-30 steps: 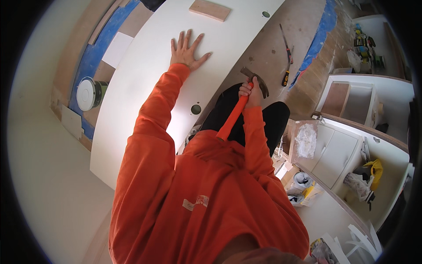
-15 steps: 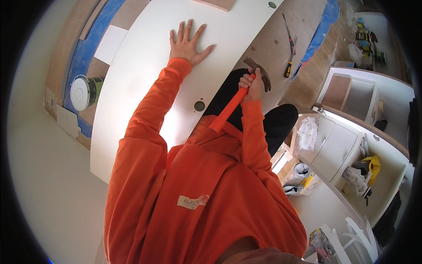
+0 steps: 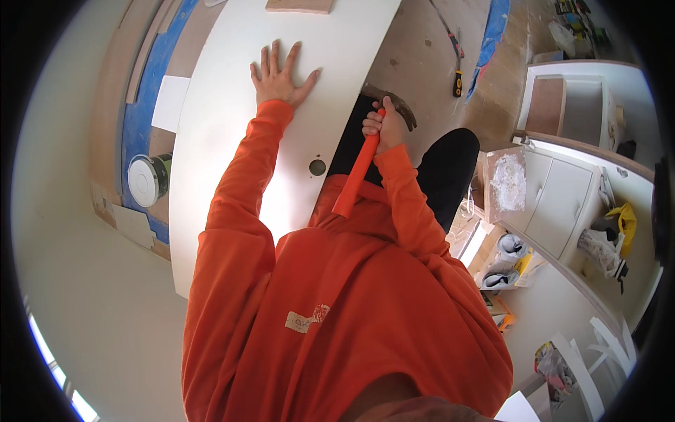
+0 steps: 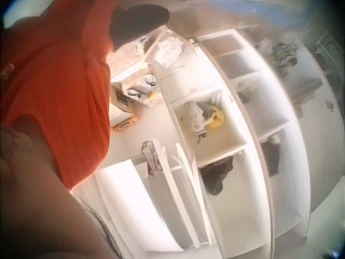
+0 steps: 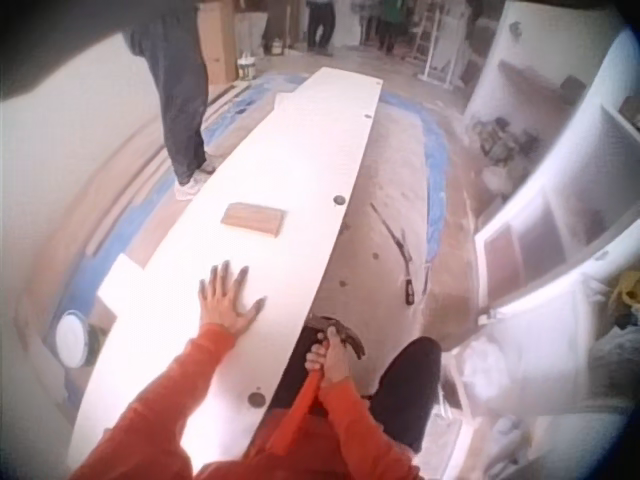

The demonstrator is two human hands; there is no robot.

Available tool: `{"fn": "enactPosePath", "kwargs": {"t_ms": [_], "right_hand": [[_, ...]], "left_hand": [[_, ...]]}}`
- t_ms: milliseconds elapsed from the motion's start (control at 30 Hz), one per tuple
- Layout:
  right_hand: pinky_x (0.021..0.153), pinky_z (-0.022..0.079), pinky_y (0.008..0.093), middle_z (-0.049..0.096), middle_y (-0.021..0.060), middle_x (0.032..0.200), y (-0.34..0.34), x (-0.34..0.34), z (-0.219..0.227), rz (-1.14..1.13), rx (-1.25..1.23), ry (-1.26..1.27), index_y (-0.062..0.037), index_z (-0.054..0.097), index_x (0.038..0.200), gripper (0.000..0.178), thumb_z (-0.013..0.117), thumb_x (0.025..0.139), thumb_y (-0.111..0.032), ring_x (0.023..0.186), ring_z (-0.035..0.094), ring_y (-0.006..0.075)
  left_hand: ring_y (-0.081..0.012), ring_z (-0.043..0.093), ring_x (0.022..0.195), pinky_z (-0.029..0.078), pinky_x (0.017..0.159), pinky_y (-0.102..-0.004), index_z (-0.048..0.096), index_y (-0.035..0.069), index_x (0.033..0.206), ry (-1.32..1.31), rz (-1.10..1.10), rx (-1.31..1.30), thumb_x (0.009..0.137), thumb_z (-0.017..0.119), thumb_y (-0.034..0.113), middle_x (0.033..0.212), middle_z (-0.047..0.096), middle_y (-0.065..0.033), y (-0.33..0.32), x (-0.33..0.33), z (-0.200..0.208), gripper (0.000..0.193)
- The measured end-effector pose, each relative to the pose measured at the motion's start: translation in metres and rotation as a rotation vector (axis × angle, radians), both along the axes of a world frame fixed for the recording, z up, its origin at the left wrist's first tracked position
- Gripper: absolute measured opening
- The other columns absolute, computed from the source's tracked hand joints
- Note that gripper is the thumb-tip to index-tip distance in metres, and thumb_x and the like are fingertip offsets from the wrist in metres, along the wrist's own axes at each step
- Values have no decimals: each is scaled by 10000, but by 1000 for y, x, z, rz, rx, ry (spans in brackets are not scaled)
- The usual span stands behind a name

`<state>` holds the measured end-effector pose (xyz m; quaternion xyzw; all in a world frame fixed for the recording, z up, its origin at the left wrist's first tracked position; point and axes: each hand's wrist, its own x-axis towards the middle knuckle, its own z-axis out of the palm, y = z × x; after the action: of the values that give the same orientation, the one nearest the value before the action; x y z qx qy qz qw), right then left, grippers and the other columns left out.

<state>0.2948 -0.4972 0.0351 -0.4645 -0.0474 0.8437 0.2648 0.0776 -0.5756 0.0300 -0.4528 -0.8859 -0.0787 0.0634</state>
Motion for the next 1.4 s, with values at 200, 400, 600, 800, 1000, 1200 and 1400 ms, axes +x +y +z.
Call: {"fn": "enactPosePath", "kwargs": {"t_ms": [200, 400, 600, 800, 1000, 1200, 1400], "right_hand": [[387, 278, 193, 321, -53, 586, -32, 1, 12, -16, 27, -62, -125, 464, 939, 296, 551, 957, -408, 443, 287, 45], [385, 318, 227, 368, -20, 621, -39, 3, 13, -90, 52, -67, -139, 389, 942, 276, 533, 953, -375, 429, 302, 59], [388, 292, 216, 351, -34, 609, -48, 3, 23, -142, 50, -123, -137, 397, 943, 295, 557, 940, -385, 428, 293, 54], [388, 313, 222, 362, -27, 608, -48, 5, 22, -189, 84, -91, -139, 392, 950, 309, 567, 936, -393, 425, 311, 58], [385, 326, 224, 379, -22, 607, -43, 1, 25, -164, 93, -109, -147, 390, 929, 291, 561, 942, -382, 420, 315, 59], [378, 326, 229, 373, -29, 603, -38, 1, 18, -121, 94, -116, -158, 388, 929, 285, 561, 941, -383, 412, 308, 57], [382, 325, 220, 362, -32, 598, -38, 7, 18, -21, 120, -122, -160, 386, 923, 281, 553, 946, -385, 412, 304, 53]], "left_hand": [[-267, 132, 1468, 95, 1172, -531, 281, 368, 1488, -2, -18, 5, 850, 423, 721, 1578, 199, -66, 4, 1, -3, 743], [-289, 142, 1460, 100, 1168, -533, 290, 346, 1486, -34, -45, 12, 845, 431, 723, 1570, 207, -91, 4, 0, -5, 757], [-313, 143, 1454, 116, 1163, -544, 300, 317, 1484, -60, -49, -9, 841, 444, 710, 1563, 208, -105, 4, -1, -5, 767], [-316, 146, 1452, 122, 1163, -541, 298, 318, 1484, -70, -49, -11, 836, 461, 701, 1565, 205, -103, 5, -2, -6, 770], [-306, 145, 1453, 120, 1164, -536, 294, 322, 1485, -66, -51, -14, 840, 451, 704, 1566, 204, -99, 4, -3, -7, 766], [-300, 138, 1454, 117, 1166, -532, 291, 325, 1486, -57, -45, -9, 840, 447, 708, 1568, 202, -92, 5, -3, -8, 767], [-297, 147, 1453, 118, 1165, -529, 297, 331, 1485, -67, -41, -6, 838, 446, 713, 1569, 206, -90, 5, -2, -7, 766]]}}
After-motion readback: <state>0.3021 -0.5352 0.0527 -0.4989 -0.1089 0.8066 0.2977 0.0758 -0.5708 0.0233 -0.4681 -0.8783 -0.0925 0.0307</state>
